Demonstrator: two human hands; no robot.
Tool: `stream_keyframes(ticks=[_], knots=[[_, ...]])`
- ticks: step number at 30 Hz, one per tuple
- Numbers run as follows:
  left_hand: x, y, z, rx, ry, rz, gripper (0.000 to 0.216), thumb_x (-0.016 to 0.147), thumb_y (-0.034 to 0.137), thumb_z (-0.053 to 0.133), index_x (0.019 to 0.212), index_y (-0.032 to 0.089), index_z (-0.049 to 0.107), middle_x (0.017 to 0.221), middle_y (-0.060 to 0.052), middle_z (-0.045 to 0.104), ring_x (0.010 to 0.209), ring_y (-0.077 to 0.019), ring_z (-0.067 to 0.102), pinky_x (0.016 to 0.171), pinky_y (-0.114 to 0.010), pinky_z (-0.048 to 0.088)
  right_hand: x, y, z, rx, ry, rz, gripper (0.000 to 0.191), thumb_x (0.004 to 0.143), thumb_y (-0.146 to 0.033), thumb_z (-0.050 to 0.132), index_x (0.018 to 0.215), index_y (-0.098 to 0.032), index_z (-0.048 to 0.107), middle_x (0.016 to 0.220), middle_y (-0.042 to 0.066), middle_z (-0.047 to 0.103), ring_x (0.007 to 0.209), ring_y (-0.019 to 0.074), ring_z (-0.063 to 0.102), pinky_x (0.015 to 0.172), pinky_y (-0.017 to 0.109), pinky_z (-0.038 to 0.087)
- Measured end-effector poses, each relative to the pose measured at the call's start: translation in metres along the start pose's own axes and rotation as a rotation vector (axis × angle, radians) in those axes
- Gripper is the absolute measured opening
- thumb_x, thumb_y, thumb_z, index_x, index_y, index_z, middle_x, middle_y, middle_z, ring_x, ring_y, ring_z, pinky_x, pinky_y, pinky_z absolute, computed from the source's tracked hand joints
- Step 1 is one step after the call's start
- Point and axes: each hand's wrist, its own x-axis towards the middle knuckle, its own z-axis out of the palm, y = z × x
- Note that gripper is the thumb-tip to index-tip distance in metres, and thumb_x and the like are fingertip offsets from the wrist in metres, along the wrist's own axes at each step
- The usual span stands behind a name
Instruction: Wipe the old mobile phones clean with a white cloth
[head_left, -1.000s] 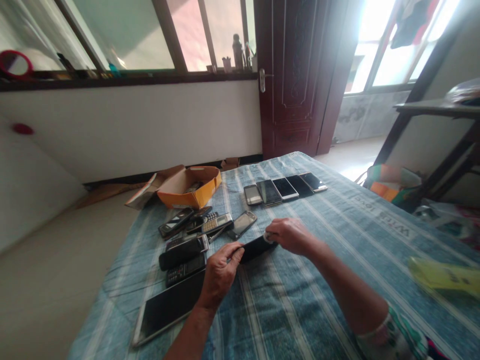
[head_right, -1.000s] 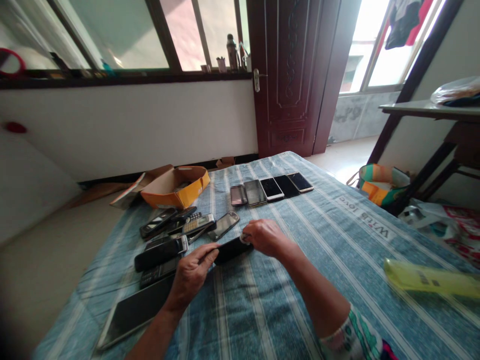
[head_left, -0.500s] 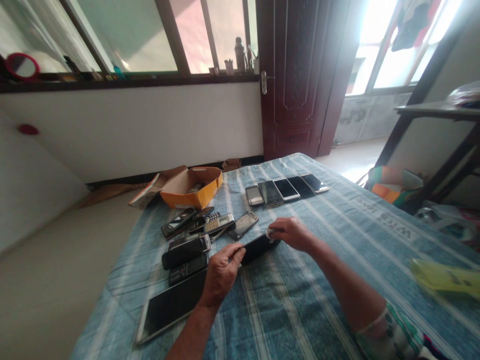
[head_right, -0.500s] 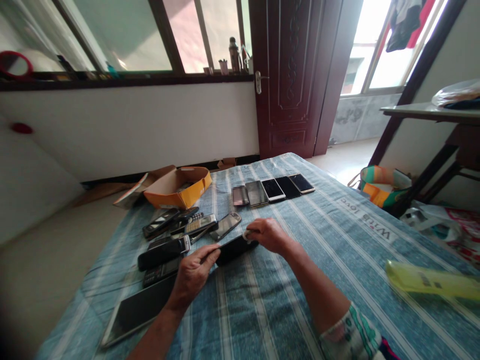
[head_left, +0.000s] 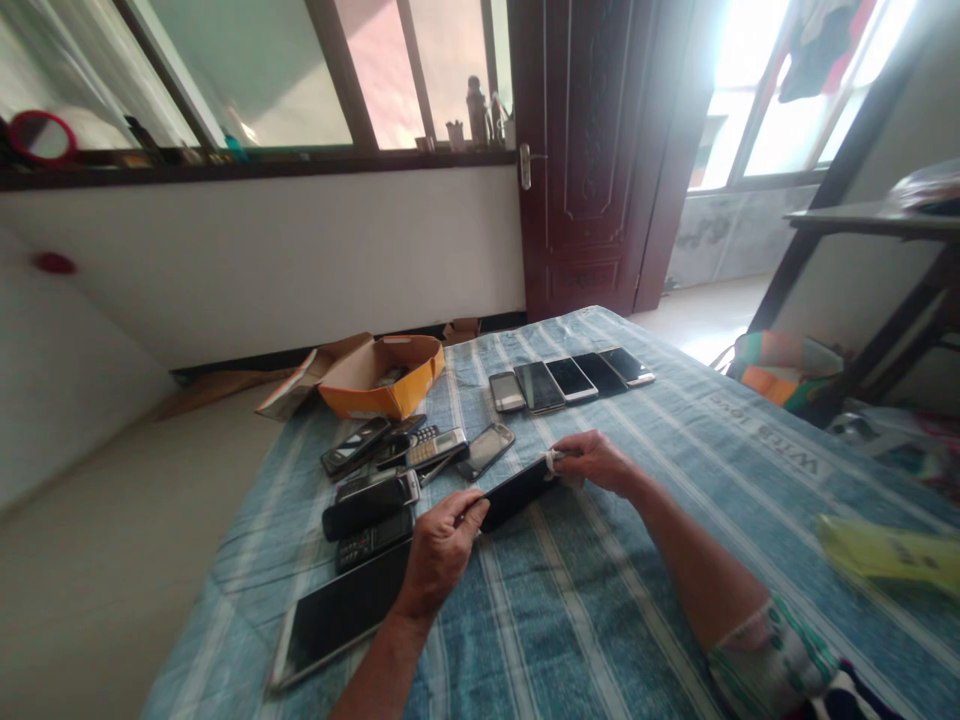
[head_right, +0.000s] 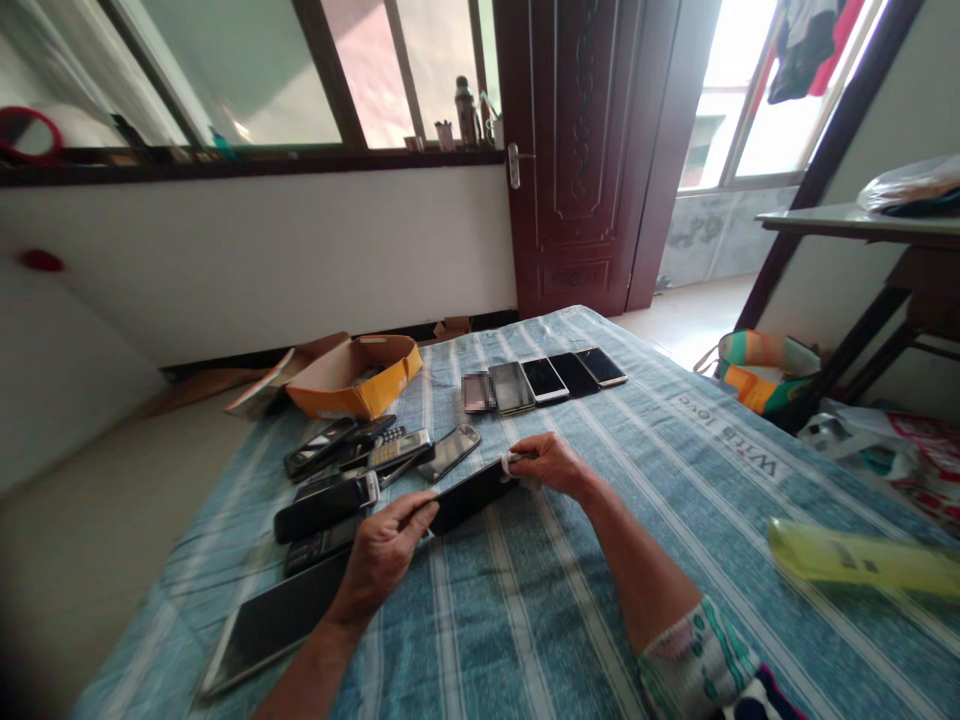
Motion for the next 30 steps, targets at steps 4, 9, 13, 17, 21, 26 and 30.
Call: stream_keyframes(ticks=[4,9,13,17,21,26,30], knots=[[-0.002,-0.005,0.001,-0.04,0.002,-0.026,0.027,0.079,0.037,0.056,0.089,0.016,0.07,0.082,-0.004,0.071,0.074,-0.019,0.067,0.068,-0.027,0.055,-0.001,0.002,0.001,0.02,0.014,-0.012,0.029,0.066,-0.041,0.068,0.077,-0.013,0.069,0.059,-0.002,0.054,0.055,0.0087,0.046,0.052,0.021,0.035],[-0.005,-0.006,0.004,-0.138,0.005,-0.089,0.028,0.078,0.037,0.057,0.089,0.015,0.069,0.086,-0.006,0.07,0.075,-0.02,0.067,0.065,-0.027,0.056,-0.004,-0.009,0.005,0.06,0.055,-0.05,0.027,0.069,-0.039,0.066,0.078,-0.014,0.069,0.054,-0.004,0.05,0.049,0.0073,0.041,0.047,0.021,0.031],[-0.005,-0.003,0.005,-0.19,-0.021,-0.131,0.029,0.079,0.037,0.056,0.092,0.014,0.068,0.087,-0.006,0.07,0.076,-0.0205,0.067,0.066,-0.028,0.056,-0.006,-0.029,0.009,0.032,0.14,-0.126,0.022,0.07,-0.035,0.066,0.076,-0.015,0.068,0.054,-0.004,0.05,0.048,0.0068,0.039,0.047,0.021,0.031],[-0.004,-0.002,0.002,-0.134,-0.033,-0.086,0.028,0.08,0.036,0.055,0.092,0.014,0.069,0.091,-0.008,0.071,0.083,-0.0219,0.067,0.074,-0.03,0.055,-0.011,-0.05,0.014,-0.078,0.153,-0.266,0.016,0.075,-0.032,0.064,0.075,-0.016,0.068,0.063,-0.002,0.059,0.06,0.0103,0.051,0.059,0.022,0.04],[-0.003,0.001,-0.002,-0.016,-0.034,0.03,0.027,0.079,0.036,0.059,0.092,0.015,0.07,0.096,-0.008,0.071,0.089,-0.0223,0.066,0.08,-0.031,0.053,-0.018,-0.069,0.026,-0.345,0.156,-0.417,0.015,0.082,-0.027,0.059,0.074,-0.017,0.067,0.067,-0.001,0.058,0.063,0.0106,0.053,0.061,0.022,0.039],[-0.002,0.007,-0.008,0.077,-0.042,0.09,0.03,0.078,0.036,0.061,0.098,0.015,0.068,0.093,-0.008,0.071,0.084,-0.0217,0.066,0.078,-0.029,0.052,-0.023,-0.078,0.051,-0.532,0.198,-0.557,0.017,0.087,-0.025,0.054,0.077,-0.017,0.064,0.072,0.001,0.057,0.066,0.0105,0.052,0.063,0.021,0.038],[-0.002,0.009,-0.015,0.06,-0.135,0.006,0.026,0.08,0.037,0.057,0.088,0.016,0.07,0.074,-0.003,0.069,0.068,-0.0176,0.063,0.063,-0.024,0.05,-0.024,-0.078,0.066,-0.63,0.216,-0.649,0.019,0.09,-0.025,0.051,0.079,-0.017,0.064,0.073,0.003,0.058,0.069,0.0123,0.051,0.066,0.023,0.037]])
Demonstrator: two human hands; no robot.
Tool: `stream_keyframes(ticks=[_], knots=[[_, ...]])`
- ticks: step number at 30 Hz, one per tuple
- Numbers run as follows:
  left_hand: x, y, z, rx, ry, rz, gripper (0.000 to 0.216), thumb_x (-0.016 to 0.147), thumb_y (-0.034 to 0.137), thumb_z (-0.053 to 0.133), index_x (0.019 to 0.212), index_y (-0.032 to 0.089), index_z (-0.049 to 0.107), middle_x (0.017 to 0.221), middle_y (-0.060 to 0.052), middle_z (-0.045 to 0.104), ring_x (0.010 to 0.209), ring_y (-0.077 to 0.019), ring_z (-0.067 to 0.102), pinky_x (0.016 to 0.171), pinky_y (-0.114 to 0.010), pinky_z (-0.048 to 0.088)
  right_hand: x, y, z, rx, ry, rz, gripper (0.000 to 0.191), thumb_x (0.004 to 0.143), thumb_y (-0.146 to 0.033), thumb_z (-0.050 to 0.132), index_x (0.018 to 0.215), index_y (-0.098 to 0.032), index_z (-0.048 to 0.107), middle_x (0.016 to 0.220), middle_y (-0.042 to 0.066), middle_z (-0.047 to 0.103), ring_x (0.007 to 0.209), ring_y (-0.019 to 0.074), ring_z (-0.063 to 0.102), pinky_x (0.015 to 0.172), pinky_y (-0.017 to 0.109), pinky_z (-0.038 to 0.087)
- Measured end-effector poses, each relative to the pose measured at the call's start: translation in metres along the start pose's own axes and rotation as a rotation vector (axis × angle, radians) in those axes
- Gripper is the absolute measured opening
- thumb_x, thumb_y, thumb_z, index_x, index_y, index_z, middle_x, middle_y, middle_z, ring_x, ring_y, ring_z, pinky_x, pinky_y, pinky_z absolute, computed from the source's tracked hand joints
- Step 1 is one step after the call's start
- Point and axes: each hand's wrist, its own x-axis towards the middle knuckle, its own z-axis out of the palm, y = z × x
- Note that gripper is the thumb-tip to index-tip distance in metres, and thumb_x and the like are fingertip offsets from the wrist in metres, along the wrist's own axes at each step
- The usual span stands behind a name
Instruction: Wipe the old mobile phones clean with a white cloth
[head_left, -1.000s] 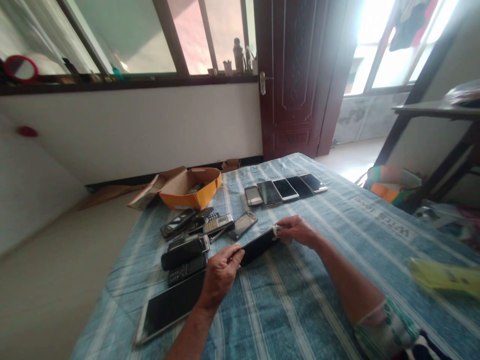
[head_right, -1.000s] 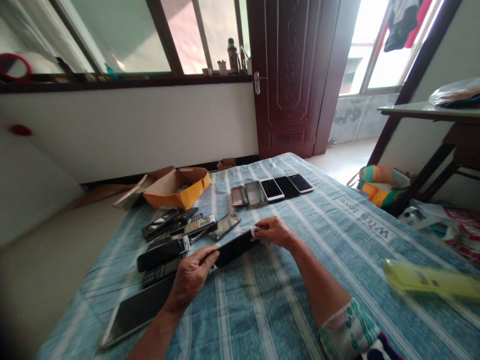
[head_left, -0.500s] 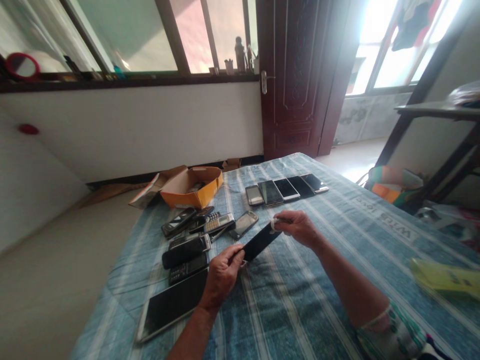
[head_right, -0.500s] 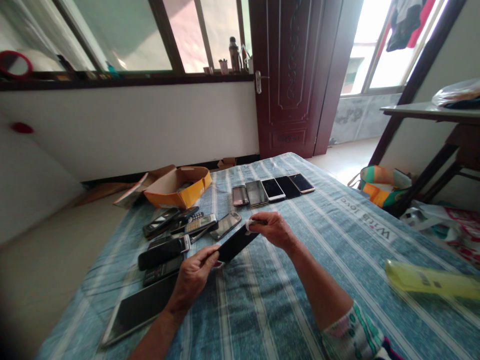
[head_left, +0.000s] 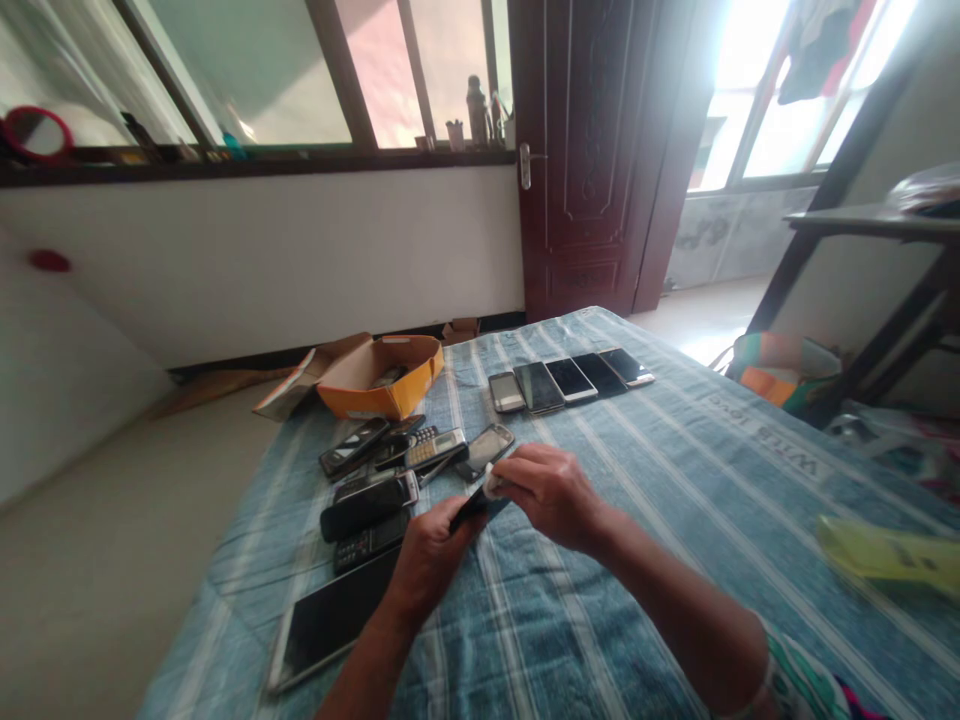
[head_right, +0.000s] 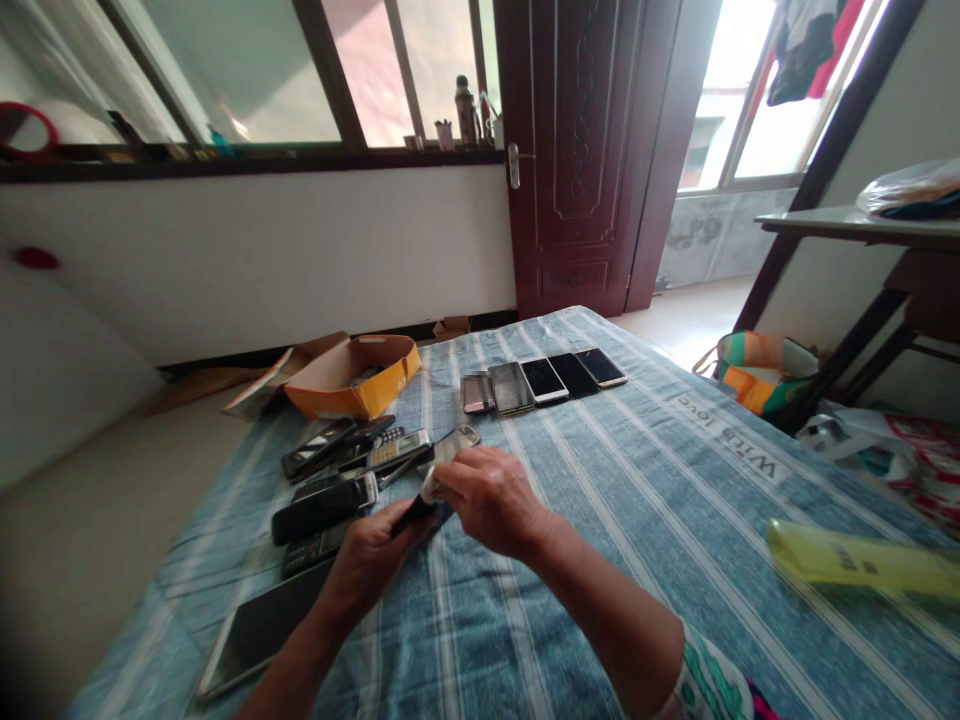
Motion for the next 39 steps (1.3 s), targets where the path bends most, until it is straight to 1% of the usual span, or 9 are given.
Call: stream_keyframes(ticks=[5,11,15,23,26,30,34,37,39], knots=[[-0.001,0.001,-0.002,-0.079,-0.027,-0.066,0.026,0.079,0.038,0.057,0.079,0.015,0.069,0.063,-0.001,0.062,0.058,-0.0146,0.056,0.052,-0.021,0.045,0.0,-0.006,0.002,-0.1,-0.008,-0.082,0.018,0.09,-0.02,0.049,0.079,-0.018,0.063,0.073,0.003,0.057,0.068,0.0133,0.048,0.066,0.026,0.034],[0.0,0.005,0.005,-0.137,-0.053,-0.097,0.022,0.077,0.036,0.059,0.074,0.015,0.066,0.065,0.0,0.062,0.062,-0.0143,0.055,0.055,-0.02,0.045,-0.001,-0.016,-0.001,-0.213,-0.036,-0.122,0.02,0.09,-0.017,0.044,0.079,-0.018,0.06,0.071,0.002,0.056,0.067,0.0144,0.044,0.063,0.028,0.029],[0.001,0.006,-0.001,-0.119,-0.048,-0.057,0.02,0.075,0.033,0.06,0.068,0.014,0.064,0.062,0.0,0.061,0.058,-0.0136,0.055,0.054,-0.021,0.045,0.003,-0.023,0.0,-0.239,-0.045,-0.131,0.021,0.09,-0.017,0.044,0.076,-0.019,0.059,0.07,0.002,0.054,0.065,0.0141,0.043,0.062,0.029,0.028],[0.004,0.006,-0.013,-0.003,-0.007,0.012,0.021,0.073,0.033,0.059,0.062,0.016,0.062,0.056,0.001,0.059,0.054,-0.0136,0.054,0.051,-0.021,0.042,0.019,-0.023,0.008,-0.197,-0.107,-0.118,0.014,0.085,-0.017,0.052,0.073,-0.018,0.059,0.071,0.001,0.056,0.066,0.0128,0.045,0.062,0.026,0.029],[0.005,0.006,-0.013,0.008,-0.027,0.014,0.018,0.072,0.032,0.06,0.064,0.017,0.064,0.056,0.001,0.06,0.052,-0.0137,0.054,0.05,-0.021,0.042,0.021,-0.017,0.002,-0.124,-0.142,-0.062,0.017,0.086,-0.019,0.053,0.071,-0.017,0.059,0.07,0.0,0.055,0.065,0.0115,0.045,0.06,0.025,0.029],[0.005,0.006,-0.014,-0.03,-0.058,-0.018,0.021,0.074,0.035,0.059,0.075,0.017,0.07,0.065,-0.001,0.065,0.061,-0.0165,0.058,0.055,-0.023,0.046,0.021,0.0,-0.011,0.022,-0.176,0.057,0.017,0.085,-0.021,0.056,0.069,-0.017,0.06,0.069,-0.001,0.054,0.063,0.0091,0.046,0.059,0.022,0.03],[0.004,0.003,-0.014,-0.099,-0.03,-0.046,0.023,0.073,0.034,0.06,0.077,0.014,0.071,0.069,-0.002,0.066,0.064,-0.0179,0.06,0.058,-0.025,0.047,0.019,0.015,-0.016,0.115,-0.199,0.103,0.019,0.084,-0.019,0.058,0.065,-0.016,0.061,0.064,-0.003,0.054,0.06,0.0083,0.047,0.059,0.02,0.032],[0.003,-0.001,-0.011,-0.085,0.008,-0.043,0.022,0.072,0.033,0.062,0.077,0.014,0.071,0.068,-0.002,0.067,0.063,-0.0182,0.06,0.058,-0.025,0.047,0.018,0.013,-0.013,0.129,-0.18,0.114,0.016,0.086,-0.02,0.056,0.073,-0.017,0.064,0.07,-0.001,0.057,0.063,0.0091,0.05,0.061,0.02,0.035],[0.002,-0.004,-0.008,-0.026,0.019,-0.032,0.019,0.071,0.032,0.062,0.076,0.015,0.07,0.066,-0.001,0.066,0.061,-0.0174,0.06,0.057,-0.025,0.047,0.018,0.005,-0.009,0.112,-0.145,0.079,0.015,0.088,-0.023,0.054,0.08,-0.017,0.065,0.076,0.001,0.059,0.067,0.0102,0.052,0.062,0.021,0.036]])
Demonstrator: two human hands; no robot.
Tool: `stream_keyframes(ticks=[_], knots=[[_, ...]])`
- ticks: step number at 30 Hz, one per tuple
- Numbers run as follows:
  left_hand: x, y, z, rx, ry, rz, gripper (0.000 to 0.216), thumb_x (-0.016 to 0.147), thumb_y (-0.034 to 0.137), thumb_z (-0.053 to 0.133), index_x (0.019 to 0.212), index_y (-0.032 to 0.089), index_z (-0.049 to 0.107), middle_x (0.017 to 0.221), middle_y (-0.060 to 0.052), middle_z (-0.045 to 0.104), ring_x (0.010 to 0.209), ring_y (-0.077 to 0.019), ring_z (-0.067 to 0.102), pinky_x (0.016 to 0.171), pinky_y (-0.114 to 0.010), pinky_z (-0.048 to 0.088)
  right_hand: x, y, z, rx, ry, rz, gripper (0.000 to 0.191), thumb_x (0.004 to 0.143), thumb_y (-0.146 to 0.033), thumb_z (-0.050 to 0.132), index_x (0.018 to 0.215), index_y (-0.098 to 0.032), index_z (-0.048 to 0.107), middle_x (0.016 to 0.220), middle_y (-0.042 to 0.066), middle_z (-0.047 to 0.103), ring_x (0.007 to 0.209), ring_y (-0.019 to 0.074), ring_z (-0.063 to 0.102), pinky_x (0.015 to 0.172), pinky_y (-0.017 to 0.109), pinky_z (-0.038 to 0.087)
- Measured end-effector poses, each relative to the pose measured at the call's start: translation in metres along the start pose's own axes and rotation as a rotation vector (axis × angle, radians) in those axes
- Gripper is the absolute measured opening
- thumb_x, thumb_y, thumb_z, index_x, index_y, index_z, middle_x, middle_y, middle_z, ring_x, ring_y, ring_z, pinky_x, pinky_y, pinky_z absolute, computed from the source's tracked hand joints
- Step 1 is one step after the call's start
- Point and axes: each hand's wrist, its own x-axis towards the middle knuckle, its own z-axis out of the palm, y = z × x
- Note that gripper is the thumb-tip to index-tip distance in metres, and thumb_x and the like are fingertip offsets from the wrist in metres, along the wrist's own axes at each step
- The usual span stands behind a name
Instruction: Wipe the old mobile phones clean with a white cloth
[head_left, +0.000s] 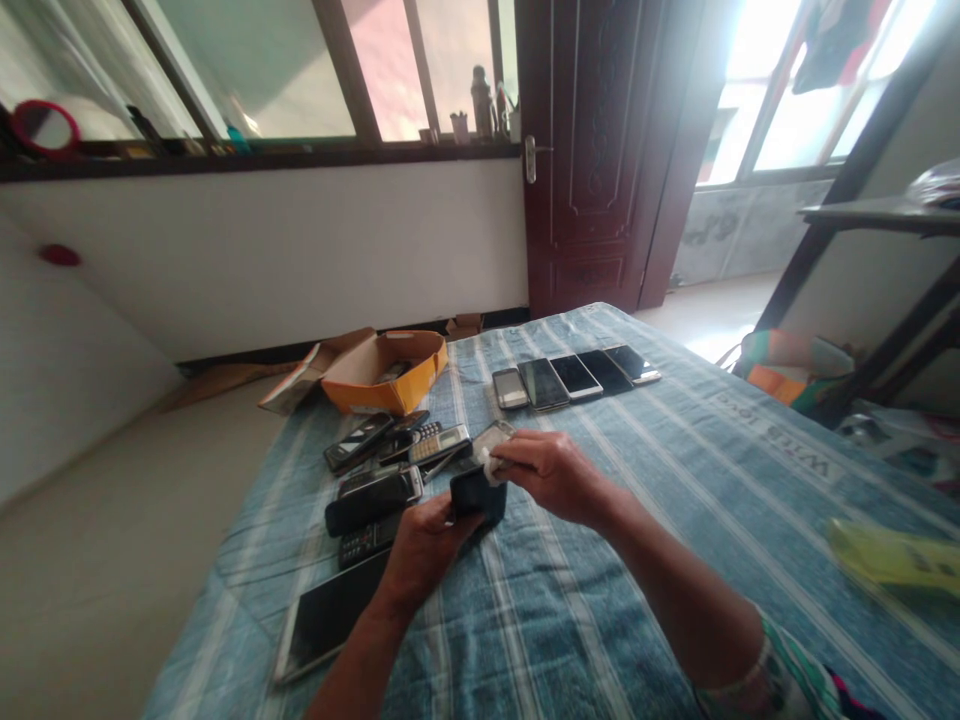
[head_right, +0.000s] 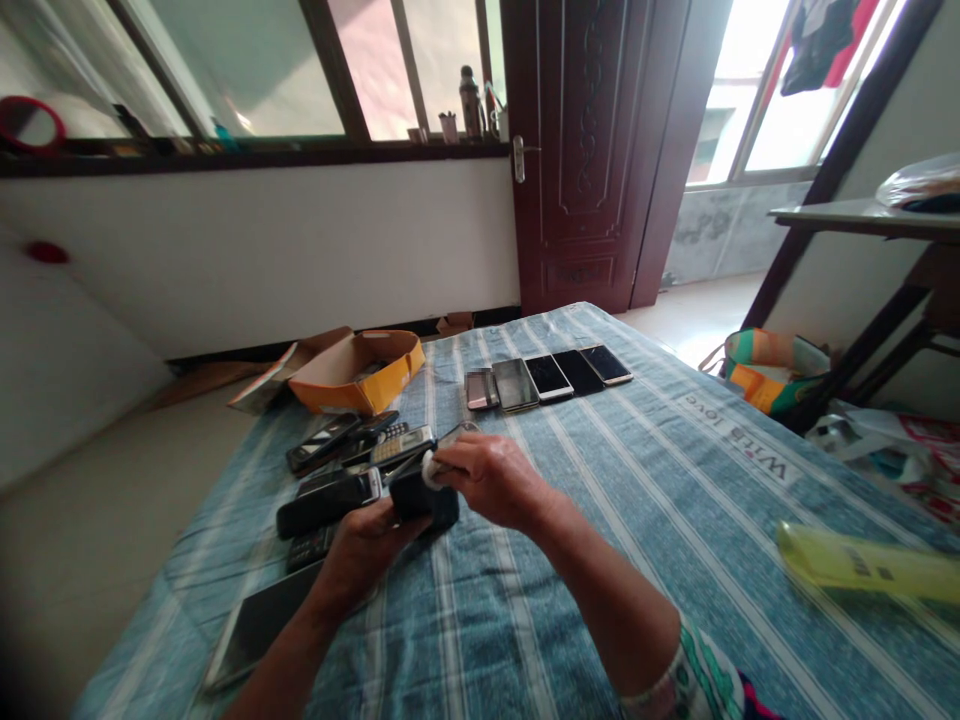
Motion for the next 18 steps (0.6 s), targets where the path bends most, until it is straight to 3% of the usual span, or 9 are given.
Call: stream_keyframes(ticks=[4,6,12,18], knots=[[-0.001,-0.004,0.007,0.075,0.006,0.027,0.016,0.074,0.028,0.059,0.068,0.015,0.066,0.06,0.0,0.062,0.056,-0.0161,0.059,0.055,-0.025,0.045,0.001,-0.018,0.007,-0.132,-0.002,-0.119,0.02,0.09,-0.021,0.047,0.078,-0.016,0.062,0.075,0.003,0.057,0.068,0.0121,0.05,0.064,0.023,0.036],[-0.001,-0.004,0.009,0.061,-0.007,0.039,0.016,0.075,0.028,0.058,0.068,0.015,0.065,0.061,0.0,0.063,0.058,-0.0165,0.059,0.056,-0.025,0.046,0.001,-0.02,0.008,-0.136,-0.021,-0.108,0.021,0.089,-0.019,0.047,0.074,-0.017,0.061,0.072,0.002,0.056,0.066,0.0116,0.048,0.063,0.022,0.035],[0.001,0.002,0.005,-0.016,-0.041,0.019,0.019,0.074,0.029,0.059,0.081,0.015,0.07,0.07,-0.003,0.068,0.065,-0.0196,0.062,0.063,-0.029,0.048,0.001,0.003,0.005,0.265,-0.028,0.079,0.013,0.082,-0.023,0.059,0.072,-0.016,0.063,0.066,-0.002,0.054,0.061,0.0086,0.048,0.058,0.019,0.035],[-0.003,-0.007,0.007,-0.237,-0.046,-0.074,0.029,0.074,0.035,0.063,0.09,0.012,0.072,0.082,-0.006,0.071,0.077,-0.0239,0.064,0.073,-0.033,0.049,-0.001,0.017,0.02,0.665,-0.003,0.347,0.025,0.075,-0.036,0.061,0.065,-0.014,0.062,0.051,-0.005,0.044,0.048,0.0069,0.039,0.046,0.02,0.028]])
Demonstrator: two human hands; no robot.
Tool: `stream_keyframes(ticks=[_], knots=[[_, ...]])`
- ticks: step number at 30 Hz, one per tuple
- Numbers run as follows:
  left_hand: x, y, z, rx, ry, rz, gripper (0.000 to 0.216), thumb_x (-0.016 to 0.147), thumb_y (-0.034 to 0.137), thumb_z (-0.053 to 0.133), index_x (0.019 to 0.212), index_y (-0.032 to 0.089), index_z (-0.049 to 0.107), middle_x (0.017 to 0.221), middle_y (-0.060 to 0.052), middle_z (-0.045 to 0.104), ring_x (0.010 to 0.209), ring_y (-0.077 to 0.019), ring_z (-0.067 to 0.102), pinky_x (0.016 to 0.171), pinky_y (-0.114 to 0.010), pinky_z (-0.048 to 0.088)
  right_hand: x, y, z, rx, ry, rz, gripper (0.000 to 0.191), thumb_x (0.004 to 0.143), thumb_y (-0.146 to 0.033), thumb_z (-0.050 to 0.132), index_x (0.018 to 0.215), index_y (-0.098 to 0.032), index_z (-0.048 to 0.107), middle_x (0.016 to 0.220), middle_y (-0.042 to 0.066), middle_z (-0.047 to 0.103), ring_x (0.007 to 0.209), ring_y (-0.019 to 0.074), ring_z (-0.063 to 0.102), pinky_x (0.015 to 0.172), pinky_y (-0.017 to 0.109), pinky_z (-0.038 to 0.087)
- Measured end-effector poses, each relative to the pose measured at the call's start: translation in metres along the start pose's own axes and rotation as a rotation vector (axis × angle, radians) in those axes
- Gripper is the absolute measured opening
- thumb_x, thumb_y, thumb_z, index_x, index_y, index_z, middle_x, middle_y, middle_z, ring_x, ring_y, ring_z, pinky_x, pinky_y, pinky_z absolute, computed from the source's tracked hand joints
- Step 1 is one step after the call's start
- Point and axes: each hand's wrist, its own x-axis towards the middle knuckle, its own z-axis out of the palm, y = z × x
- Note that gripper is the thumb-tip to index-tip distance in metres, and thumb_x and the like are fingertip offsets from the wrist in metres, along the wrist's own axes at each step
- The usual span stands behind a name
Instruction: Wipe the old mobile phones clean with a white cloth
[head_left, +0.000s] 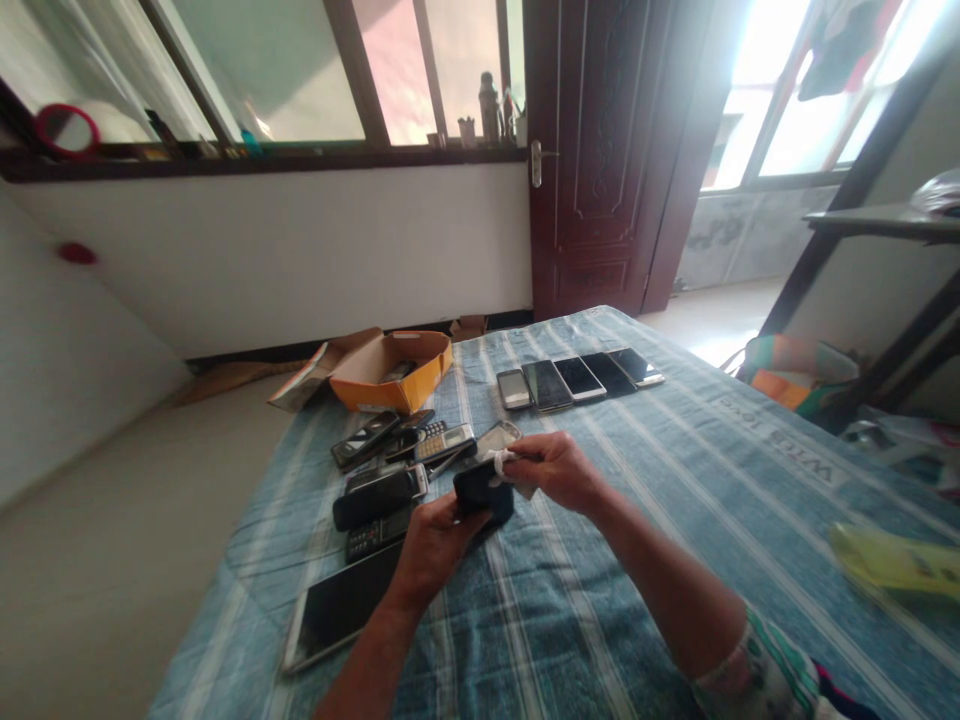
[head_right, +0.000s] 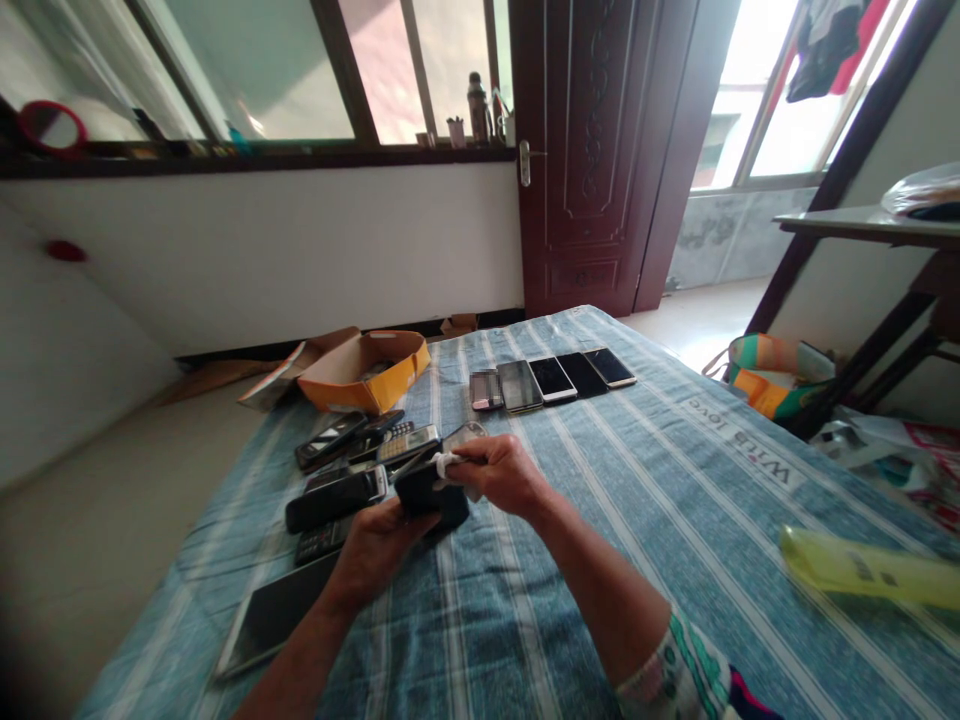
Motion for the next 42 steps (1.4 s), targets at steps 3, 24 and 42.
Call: stream_keyframes(ticks=[3,24,42], knots=[[0.0,-0.005,0.002,-0.107,0.044,-0.055,0.03,0.071,0.034,0.067,0.09,0.012,0.072,0.083,-0.006,0.072,0.08,-0.0245,0.064,0.078,-0.035,0.049,0.002,0.015,0.008,0.082,0.027,0.033,0.026,0.072,-0.039,0.063,0.064,-0.014,0.061,0.052,-0.004,0.045,0.049,0.0073,0.039,0.046,0.02,0.028],[0.004,0.008,0.014,-0.308,0.226,-0.118,0.053,0.067,0.038,0.072,0.111,0.013,0.06,0.107,-0.012,0.068,0.096,-0.0273,0.065,0.083,-0.036,0.051,-0.006,-0.002,-0.003,-0.807,-0.042,-0.242,0.013,0.083,-0.017,0.05,0.072,-0.016,0.055,0.077,0.001,0.056,0.067,0.01,0.047,0.059,0.022,0.029],[0.002,0.002,0.011,0.05,0.176,-0.057,0.029,0.078,0.04,0.058,0.088,0.016,0.071,0.09,-0.005,0.072,0.087,-0.0221,0.065,0.083,-0.031,0.05,-0.01,-0.004,0.009,-1.246,-0.296,-0.148,0.022,0.085,-0.014,0.042,0.086,-0.016,0.064,0.086,0.007,0.064,0.078,0.018,0.054,0.067,0.029,0.031]])
